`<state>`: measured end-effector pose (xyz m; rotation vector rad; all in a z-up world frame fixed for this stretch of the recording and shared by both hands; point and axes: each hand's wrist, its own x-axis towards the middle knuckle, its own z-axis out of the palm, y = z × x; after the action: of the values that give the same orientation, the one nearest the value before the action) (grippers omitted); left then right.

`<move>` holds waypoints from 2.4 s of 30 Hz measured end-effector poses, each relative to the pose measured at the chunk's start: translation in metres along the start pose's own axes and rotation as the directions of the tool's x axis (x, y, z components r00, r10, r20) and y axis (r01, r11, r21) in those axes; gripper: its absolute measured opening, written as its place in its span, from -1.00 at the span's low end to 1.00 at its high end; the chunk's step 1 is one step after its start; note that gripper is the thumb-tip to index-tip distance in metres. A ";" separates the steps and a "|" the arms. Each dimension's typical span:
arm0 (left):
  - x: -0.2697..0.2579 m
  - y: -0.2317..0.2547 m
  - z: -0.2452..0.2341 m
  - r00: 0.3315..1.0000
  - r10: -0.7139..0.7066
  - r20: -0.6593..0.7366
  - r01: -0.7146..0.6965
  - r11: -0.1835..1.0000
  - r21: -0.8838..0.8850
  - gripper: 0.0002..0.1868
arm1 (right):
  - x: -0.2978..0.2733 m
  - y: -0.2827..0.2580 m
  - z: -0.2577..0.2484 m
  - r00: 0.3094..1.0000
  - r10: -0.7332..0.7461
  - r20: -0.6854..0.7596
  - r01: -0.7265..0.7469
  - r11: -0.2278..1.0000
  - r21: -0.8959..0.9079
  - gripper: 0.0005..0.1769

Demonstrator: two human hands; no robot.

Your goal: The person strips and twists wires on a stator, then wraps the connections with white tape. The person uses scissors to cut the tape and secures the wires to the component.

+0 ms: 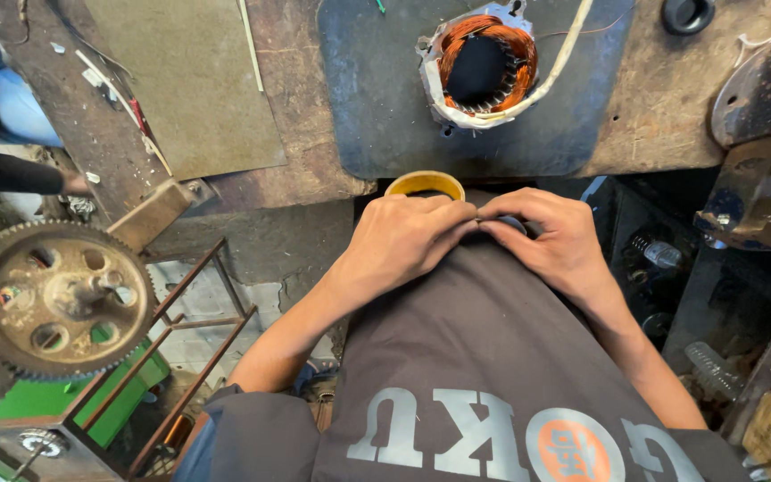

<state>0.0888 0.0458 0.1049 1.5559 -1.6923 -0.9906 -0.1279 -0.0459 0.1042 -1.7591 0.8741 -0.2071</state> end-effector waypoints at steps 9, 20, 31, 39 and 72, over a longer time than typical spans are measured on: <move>0.002 -0.035 -0.020 0.979 -0.138 0.149 0.186 0.909 -0.374 -0.86 | 0.009 -0.008 0.026 0.981 -0.148 -0.121 0.143 0.988 -0.055 -0.79; 0.016 -0.083 -0.014 0.934 -0.205 -0.294 0.285 0.921 0.265 -0.43 | 0.017 0.024 -0.022 0.977 0.172 -0.130 -0.064 0.807 0.587 -0.83; 0.008 -0.022 0.006 0.839 -0.218 -0.499 0.342 0.924 0.173 -0.17 | 0.041 0.008 -0.046 0.944 0.314 0.096 -0.328 0.917 0.227 -0.62; 0.037 -0.004 0.037 0.814 -0.541 -0.211 0.295 0.698 -0.653 -0.81 | 0.055 -0.001 -0.042 0.929 0.342 0.140 -0.369 0.873 0.318 -0.75; 0.052 -0.014 0.079 0.663 -0.396 -0.635 0.283 0.918 -0.277 -0.67 | 0.068 0.017 -0.046 0.980 -0.145 -0.136 0.102 0.954 -0.282 -0.74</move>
<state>0.0241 0.0028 0.0501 1.8643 -0.7976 -0.5670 -0.1121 -0.1262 0.0878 -2.0810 0.9398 -0.3214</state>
